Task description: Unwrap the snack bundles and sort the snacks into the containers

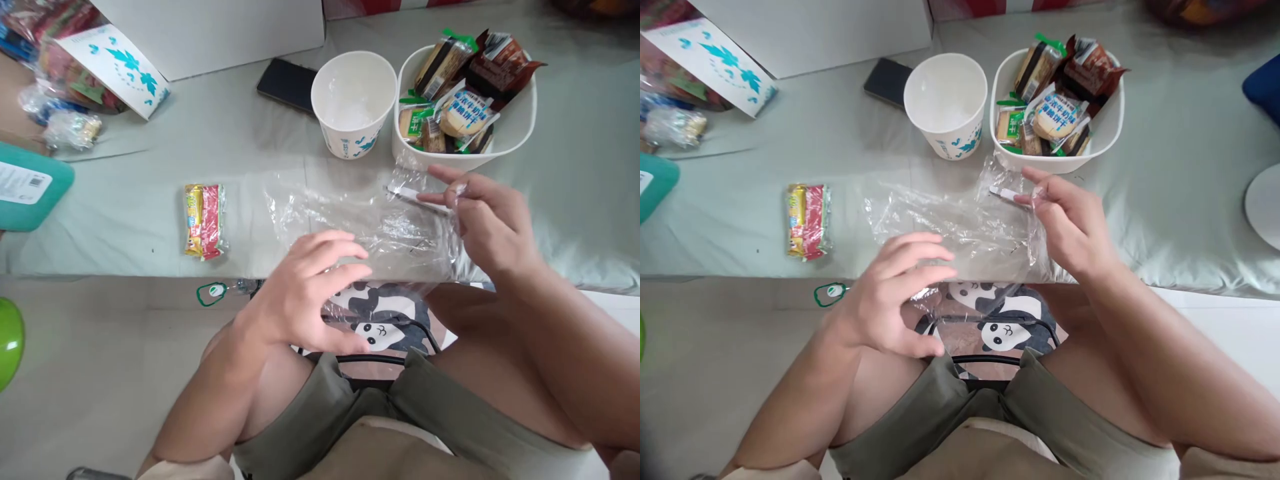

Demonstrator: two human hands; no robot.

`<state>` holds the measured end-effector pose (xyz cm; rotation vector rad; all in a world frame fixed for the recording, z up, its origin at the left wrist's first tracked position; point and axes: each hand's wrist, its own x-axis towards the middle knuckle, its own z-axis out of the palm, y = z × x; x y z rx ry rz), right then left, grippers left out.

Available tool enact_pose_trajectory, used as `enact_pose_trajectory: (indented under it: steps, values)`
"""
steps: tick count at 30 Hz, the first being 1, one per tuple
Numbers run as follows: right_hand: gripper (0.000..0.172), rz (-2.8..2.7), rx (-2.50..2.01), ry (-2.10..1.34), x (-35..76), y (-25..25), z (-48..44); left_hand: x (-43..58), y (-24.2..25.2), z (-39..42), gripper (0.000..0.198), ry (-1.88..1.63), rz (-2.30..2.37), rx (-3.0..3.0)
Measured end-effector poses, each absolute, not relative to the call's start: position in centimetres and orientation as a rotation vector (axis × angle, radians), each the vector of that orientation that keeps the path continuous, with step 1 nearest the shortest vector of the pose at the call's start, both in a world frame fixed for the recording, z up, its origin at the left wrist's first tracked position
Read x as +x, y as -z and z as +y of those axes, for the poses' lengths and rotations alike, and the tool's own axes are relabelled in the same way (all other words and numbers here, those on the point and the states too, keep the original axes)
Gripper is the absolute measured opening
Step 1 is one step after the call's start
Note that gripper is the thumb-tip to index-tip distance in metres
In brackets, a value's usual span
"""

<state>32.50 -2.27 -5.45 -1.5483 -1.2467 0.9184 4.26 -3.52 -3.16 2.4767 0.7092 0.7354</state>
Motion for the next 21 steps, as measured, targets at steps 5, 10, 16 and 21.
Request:
enact_pose_trajectory:
  steps: [5, 10, 16, 21]
  values:
    - [0.011, -0.964, -1.597, -0.918, 31.4, 4.9, -1.5, 4.4, 3.8, -4.3, 0.078, -0.174, 0.805, 2.544]
    - [0.008, -0.910, -1.603, -0.945, 31.0, 5.1, -1.1, 3.0, 4.9, -3.2, 0.034, -0.425, 1.028, 2.512]
    - [0.004, -0.919, -1.566, -0.921, 31.1, 5.9, -1.2, 2.2, 5.0, -2.1, 0.011, -0.770, 0.914, 2.229]
    - [0.006, -0.989, -1.589, -0.880, 31.8, 6.4, -1.2, 2.2, 5.7, -1.4, 0.020, -0.462, 0.982, 2.381]
